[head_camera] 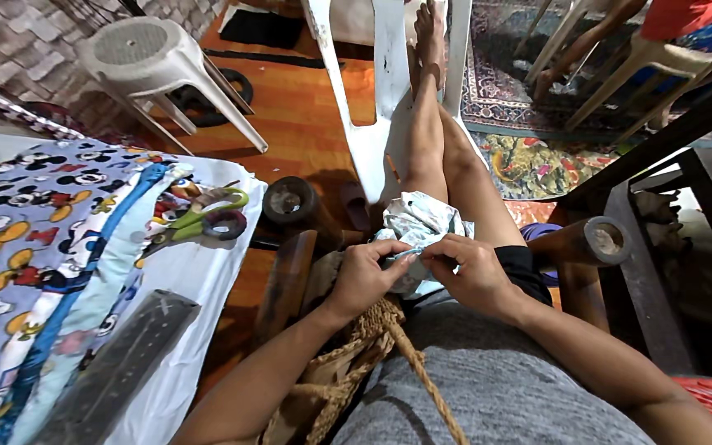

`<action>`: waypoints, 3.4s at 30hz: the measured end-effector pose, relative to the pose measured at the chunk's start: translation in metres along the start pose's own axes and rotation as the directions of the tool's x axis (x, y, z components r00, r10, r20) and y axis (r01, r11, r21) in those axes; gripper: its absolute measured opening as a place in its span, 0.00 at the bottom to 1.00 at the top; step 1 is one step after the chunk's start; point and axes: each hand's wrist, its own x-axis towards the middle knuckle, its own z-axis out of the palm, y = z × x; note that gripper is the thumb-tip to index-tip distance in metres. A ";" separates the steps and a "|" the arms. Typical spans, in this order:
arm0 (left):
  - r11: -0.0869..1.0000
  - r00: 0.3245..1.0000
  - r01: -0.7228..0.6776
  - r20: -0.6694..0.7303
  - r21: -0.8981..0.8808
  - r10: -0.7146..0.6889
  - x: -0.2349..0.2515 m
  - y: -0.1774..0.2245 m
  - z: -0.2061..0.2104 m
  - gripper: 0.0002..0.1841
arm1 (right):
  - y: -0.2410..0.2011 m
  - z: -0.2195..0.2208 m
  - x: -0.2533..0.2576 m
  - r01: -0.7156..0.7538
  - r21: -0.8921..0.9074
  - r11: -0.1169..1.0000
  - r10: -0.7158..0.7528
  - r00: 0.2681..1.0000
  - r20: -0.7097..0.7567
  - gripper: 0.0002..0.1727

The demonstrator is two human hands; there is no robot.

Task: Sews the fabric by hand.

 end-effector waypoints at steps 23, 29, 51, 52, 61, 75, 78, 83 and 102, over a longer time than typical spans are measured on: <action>0.990 0.993 -0.120 -0.012 0.071 0.121 -0.001 -0.006 0.002 0.07 | 0.001 0.002 -0.001 -0.025 0.042 0.999 0.025 1.000 0.011 0.10; 0.978 0.985 -0.161 -0.038 0.131 0.167 -0.001 -0.008 0.003 0.08 | 0.006 0.005 -0.002 -0.053 0.137 0.989 0.052 0.999 0.013 0.11; 0.794 0.922 -0.325 -0.014 0.514 0.387 -0.006 -0.020 0.007 0.13 | 0.003 0.014 0.004 -0.165 0.290 0.943 0.165 0.986 0.024 0.10; 0.785 0.928 -0.306 -0.014 0.538 0.371 -0.007 -0.020 0.006 0.15 | 0.002 0.010 0.006 -0.196 0.316 0.928 0.186 0.981 0.063 0.10; 0.795 0.944 -0.286 0.015 0.535 0.330 -0.007 -0.010 0.006 0.14 | -0.003 0.001 0.004 -0.234 0.383 0.894 0.206 0.972 0.113 0.13; 0.674 0.890 -0.439 0.184 0.594 0.417 -0.006 -0.018 0.004 0.11 | -0.003 -0.005 0.011 -0.267 0.327 0.906 0.181 0.946 0.270 0.16; 0.667 0.887 -0.449 0.209 0.594 0.411 -0.006 -0.019 0.002 0.13 | -0.002 -0.004 0.013 -0.340 0.384 0.858 0.230 0.925 0.303 0.15; 0.665 0.884 -0.456 0.214 0.591 0.416 -0.006 -0.015 0.001 0.11 | -0.002 -0.002 0.013 -0.345 0.434 0.832 0.228 0.927 0.298 0.13; 0.761 0.929 -0.370 0.181 0.533 0.324 -0.005 -0.009 0.003 0.12 | -0.004 -0.001 0.012 -0.311 0.621 0.720 0.223 0.950 0.217 0.12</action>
